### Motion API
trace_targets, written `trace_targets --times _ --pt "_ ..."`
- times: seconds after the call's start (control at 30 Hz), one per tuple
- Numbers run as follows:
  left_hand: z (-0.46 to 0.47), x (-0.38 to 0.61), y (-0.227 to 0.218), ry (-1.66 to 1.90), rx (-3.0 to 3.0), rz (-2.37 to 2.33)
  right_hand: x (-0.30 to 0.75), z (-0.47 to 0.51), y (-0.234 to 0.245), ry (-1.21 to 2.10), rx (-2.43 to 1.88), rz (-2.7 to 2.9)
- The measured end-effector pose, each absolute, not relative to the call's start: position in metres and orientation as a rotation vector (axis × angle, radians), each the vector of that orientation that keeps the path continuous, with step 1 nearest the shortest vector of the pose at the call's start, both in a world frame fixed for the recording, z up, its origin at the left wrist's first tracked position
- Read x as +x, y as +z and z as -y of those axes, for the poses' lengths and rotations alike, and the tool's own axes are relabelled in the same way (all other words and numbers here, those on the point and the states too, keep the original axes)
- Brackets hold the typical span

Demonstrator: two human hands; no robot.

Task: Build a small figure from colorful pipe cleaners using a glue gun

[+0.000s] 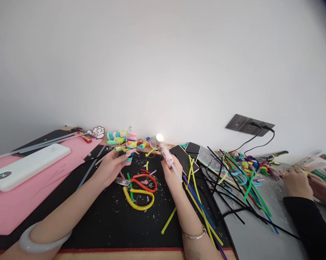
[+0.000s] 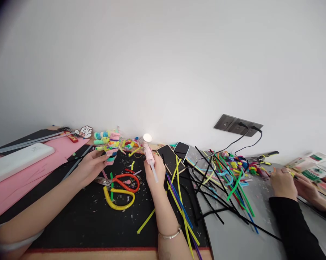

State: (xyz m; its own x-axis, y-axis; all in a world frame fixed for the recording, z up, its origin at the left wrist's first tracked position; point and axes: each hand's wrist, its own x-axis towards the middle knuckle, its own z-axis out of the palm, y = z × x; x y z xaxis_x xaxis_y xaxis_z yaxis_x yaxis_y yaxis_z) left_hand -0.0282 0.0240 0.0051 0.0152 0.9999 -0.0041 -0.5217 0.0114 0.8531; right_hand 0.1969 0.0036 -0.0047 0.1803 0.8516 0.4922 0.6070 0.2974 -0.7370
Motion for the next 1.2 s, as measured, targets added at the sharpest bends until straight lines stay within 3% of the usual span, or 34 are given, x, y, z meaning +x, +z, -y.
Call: trace_targets --times 0.4,1.2 --pt "-0.024 -0.030 -0.001 1.268 0.958 -0.839 0.188 0.002 -0.004 0.661 -1.242 1.409" --pt "-0.014 -0.021 0.001 1.118 0.945 -0.820 0.185 0.006 0.006 0.943 -1.104 1.302"
